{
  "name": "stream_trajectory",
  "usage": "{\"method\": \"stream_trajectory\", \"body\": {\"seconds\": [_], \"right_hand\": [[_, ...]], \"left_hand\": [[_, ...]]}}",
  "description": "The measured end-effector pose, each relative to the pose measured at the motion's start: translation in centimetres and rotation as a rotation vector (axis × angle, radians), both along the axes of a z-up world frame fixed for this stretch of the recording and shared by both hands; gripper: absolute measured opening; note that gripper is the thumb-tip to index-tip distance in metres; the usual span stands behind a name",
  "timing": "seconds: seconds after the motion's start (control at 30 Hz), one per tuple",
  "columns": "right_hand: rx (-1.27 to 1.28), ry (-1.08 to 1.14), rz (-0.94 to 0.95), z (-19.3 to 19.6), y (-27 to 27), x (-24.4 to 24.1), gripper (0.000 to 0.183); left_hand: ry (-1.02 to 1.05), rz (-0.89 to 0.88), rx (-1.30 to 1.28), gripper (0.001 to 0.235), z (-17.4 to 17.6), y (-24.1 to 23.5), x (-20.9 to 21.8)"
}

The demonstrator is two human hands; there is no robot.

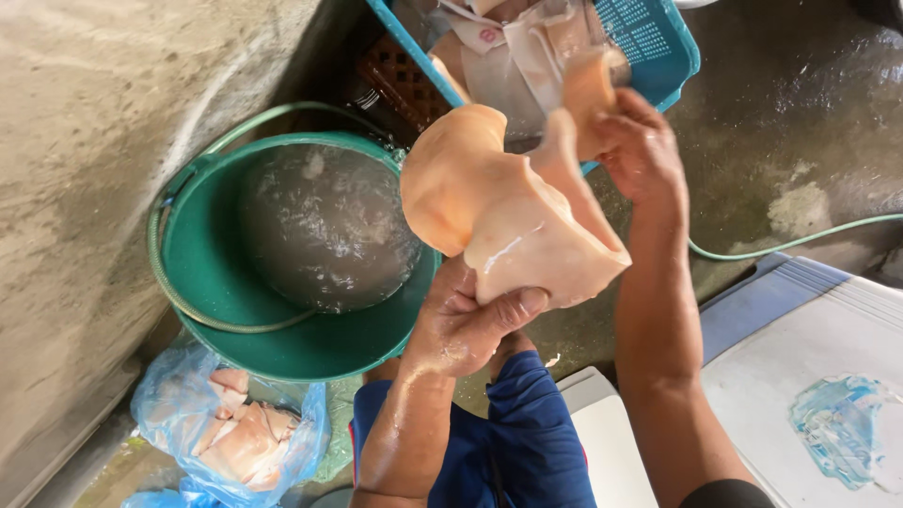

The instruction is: The person washes large, flat pieces of raw meat by hand in a green bucket filled with water. They repeatedly submerge, agitate, and rinse the meat, then transfer the cleaned pieces into a blue plastic basket. The person also handles a blue plastic bag containing additional meat.

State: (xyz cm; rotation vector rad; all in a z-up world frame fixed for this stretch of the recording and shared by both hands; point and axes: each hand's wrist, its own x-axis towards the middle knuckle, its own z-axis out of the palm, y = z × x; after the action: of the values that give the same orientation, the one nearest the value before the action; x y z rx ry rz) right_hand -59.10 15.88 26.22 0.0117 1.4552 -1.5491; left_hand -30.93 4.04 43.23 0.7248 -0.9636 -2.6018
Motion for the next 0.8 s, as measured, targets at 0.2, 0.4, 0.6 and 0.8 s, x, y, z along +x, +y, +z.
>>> {"method": "stream_trajectory", "body": {"seconds": [0.2,0.4,0.6,0.8], "right_hand": [[0.169,-0.194,0.131,-8.9,5.4,0.2,0.038],[0.084,-0.293,-0.096,-11.9,8.1,1.1,0.04],[-0.112,-0.304,-0.444,-14.1,5.7,-3.2,0.043],[-0.161,-0.318,-0.444,-13.3,4.8,-9.7,0.045]], "left_hand": [[-0.025,-0.12,0.07,0.045,-4.0,2.2,-7.3],[-0.015,-0.168,-0.001,0.039,-9.1,1.1,-14.7],[0.027,-0.278,-0.366,0.031,-7.5,0.7,-20.2],[0.037,-0.235,-0.313,0.032,-9.2,3.1,-23.3]]}}
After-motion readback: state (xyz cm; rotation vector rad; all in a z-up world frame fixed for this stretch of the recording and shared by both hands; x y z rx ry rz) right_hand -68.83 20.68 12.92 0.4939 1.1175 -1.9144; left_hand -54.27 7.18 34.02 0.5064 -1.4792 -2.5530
